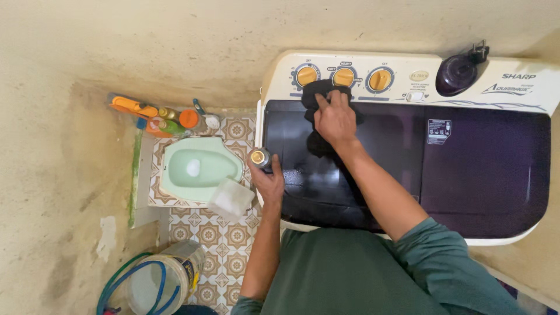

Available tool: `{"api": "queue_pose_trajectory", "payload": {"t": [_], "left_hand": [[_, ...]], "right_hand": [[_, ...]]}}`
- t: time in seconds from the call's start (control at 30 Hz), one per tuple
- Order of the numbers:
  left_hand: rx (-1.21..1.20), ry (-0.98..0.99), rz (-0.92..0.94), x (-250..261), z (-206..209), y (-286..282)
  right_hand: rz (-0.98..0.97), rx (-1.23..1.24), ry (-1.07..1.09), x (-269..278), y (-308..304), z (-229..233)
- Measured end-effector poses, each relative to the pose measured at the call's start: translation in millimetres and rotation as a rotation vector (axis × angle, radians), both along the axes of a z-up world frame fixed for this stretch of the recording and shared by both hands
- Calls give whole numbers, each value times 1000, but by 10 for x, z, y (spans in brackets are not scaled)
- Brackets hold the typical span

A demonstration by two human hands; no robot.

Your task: The person wipes the exterior surfaces and control knobs of a twin-tub washing machine with a cloth after applying a liquid from a small bottle.

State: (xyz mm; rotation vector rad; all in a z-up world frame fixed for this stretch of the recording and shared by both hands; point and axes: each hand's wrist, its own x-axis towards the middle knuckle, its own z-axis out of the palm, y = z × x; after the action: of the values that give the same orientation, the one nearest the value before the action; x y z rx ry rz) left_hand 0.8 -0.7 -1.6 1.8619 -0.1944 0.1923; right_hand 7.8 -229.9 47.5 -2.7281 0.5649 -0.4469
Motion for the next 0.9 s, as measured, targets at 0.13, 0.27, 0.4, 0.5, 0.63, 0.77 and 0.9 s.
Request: {"api": "queue_pose_trajectory", "payload": {"t": [0.13,0.27,0.4,0.5,0.63,0.77,0.9], "left_hand": [[32,-28,7,12,-8,-5],[33,0,10,16,-6,-7],[22,0,8,19,5,-20],[-9,-4,6,11,23,-12],[-11,24,8,12,64,-30],[-30,52,7,7,91,-31],[23,15,13,33,78,-19]], "right_hand": [[-97,124,-90,14,-66,-49],[-94,133,-180,180,-101,-149],[-68,82,-282,293,-45,-220],[-62,75,-274,345,-36,-200],[-142,101,-292,424,-20,-162],[-244,135,-337,497,101,-158],[-167,-42,-409,478,82,-160]]}}
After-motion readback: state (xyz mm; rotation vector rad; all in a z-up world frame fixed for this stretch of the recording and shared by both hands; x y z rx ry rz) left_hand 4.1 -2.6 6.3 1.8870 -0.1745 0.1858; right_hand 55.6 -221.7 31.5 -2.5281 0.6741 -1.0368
